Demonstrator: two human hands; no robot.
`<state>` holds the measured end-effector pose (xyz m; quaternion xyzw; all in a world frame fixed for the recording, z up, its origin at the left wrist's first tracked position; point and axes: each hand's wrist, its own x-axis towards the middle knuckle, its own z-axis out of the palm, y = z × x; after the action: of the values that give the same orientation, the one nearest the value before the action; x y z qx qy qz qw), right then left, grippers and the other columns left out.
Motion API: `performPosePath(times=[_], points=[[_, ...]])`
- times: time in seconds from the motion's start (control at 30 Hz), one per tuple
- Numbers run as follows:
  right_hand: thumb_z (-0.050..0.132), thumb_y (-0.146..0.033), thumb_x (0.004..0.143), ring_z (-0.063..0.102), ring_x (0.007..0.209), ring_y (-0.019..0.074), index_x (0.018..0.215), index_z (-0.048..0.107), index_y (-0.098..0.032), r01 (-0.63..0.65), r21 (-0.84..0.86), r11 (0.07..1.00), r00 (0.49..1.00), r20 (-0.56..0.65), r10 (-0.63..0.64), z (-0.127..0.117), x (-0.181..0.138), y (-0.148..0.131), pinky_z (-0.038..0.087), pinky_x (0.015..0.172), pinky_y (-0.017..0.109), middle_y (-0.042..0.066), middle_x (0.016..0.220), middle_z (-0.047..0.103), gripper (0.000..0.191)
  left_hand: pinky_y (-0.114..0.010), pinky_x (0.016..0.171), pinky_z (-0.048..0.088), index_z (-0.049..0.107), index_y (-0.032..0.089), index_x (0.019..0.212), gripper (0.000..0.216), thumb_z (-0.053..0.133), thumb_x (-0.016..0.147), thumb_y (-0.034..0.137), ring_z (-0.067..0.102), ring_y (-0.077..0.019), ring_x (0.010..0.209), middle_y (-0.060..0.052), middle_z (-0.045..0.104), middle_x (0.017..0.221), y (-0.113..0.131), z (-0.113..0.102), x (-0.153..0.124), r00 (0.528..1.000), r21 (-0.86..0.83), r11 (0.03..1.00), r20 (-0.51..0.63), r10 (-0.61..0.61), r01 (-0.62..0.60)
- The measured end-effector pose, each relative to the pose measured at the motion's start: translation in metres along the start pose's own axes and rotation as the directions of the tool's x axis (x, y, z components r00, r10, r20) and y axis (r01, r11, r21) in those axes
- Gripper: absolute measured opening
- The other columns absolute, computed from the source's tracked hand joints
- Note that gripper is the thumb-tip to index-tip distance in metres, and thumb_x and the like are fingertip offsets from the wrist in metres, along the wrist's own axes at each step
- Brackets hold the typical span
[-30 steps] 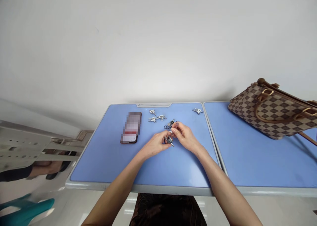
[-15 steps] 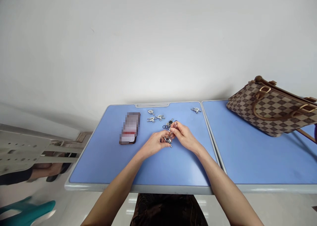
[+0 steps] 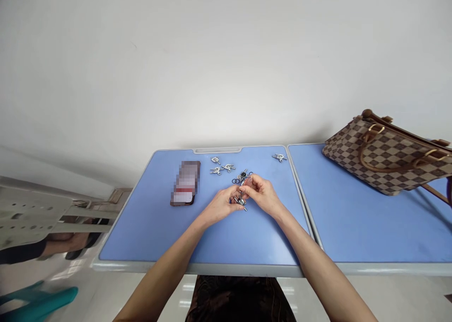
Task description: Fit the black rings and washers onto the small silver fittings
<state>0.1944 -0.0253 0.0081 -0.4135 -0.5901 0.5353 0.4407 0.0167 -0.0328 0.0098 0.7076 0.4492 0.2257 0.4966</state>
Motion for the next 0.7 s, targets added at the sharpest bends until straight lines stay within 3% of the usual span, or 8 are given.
performPosePath(times=[0.2, 0.43, 0.53, 0.63, 0.7], points=[[0.066, -0.039, 0.081, 0.063, 0.057, 0.0168, 0.071, 0.048, -0.023, -0.022, -0.064, 0.998, 0.998, -0.057, 0.018, 0.002, -0.002, 0.003, 0.049, 0.054, 0.029, -0.003, 0.059, 0.060, 0.026, -0.025, 0.067, 0.043, 0.056, 0.020, 0.095, 0.027, 0.068, 0.071, 0.021, 0.057, -0.0146, 0.074, 0.003, 0.064, 0.085, -0.001, 0.001, 0.001, 1.000, -0.010, 1.000, -0.004, -0.006, 0.006], [0.059, -0.036, 0.084, 0.053, 0.047, 0.0118, 0.060, 0.042, -0.022, 0.017, -0.144, 0.989, 0.993, -0.113, -0.034, 0.009, -0.002, 0.003, 0.043, 0.050, 0.026, -0.004, 0.050, 0.052, 0.033, -0.026, 0.068, 0.043, 0.057, 0.020, 0.093, 0.026, 0.069, 0.070, 0.021, 0.057, -0.0150, 0.073, 0.002, 0.066, 0.085, 0.002, 0.001, 0.001, 1.000, -0.009, 1.000, -0.002, 0.014, -0.014], [0.060, -0.035, 0.083, 0.055, 0.045, 0.0120, 0.078, 0.048, -0.022, 0.004, -0.139, 0.990, 0.988, -0.152, -0.026, 0.011, -0.002, 0.002, 0.044, 0.047, 0.025, -0.007, 0.055, 0.051, 0.018, -0.027, 0.068, 0.043, 0.058, 0.020, 0.096, 0.029, 0.070, 0.070, 0.023, 0.058, -0.0162, 0.074, 0.002, 0.066, 0.085, 0.002, 0.001, 0.001, 1.000, 0.005, 1.000, 0.004, 0.011, -0.011], [0.060, -0.034, 0.083, 0.057, 0.046, 0.0128, 0.102, 0.046, -0.025, 0.020, -0.198, 0.980, 0.983, -0.176, -0.056, 0.010, -0.003, 0.000, 0.046, 0.048, 0.025, -0.008, 0.060, 0.051, 0.025, -0.027, 0.067, 0.043, 0.057, 0.021, 0.101, 0.034, 0.070, 0.070, 0.023, 0.058, -0.0166, 0.074, 0.002, 0.066, 0.084, 0.001, 0.002, 0.001, 1.000, 0.008, 1.000, 0.000, 0.015, -0.015], [0.059, -0.035, 0.085, 0.058, 0.049, 0.0130, 0.102, 0.047, -0.025, 0.062, -0.272, 0.960, 0.986, -0.134, -0.101, 0.008, -0.004, -0.003, 0.047, 0.050, 0.026, -0.007, 0.063, 0.052, 0.024, -0.027, 0.067, 0.042, 0.058, 0.021, 0.099, 0.032, 0.069, 0.070, 0.024, 0.058, -0.0164, 0.073, 0.002, 0.065, 0.084, 0.000, 0.002, 0.002, 1.000, 0.011, 1.000, -0.017, 0.007, -0.006]])
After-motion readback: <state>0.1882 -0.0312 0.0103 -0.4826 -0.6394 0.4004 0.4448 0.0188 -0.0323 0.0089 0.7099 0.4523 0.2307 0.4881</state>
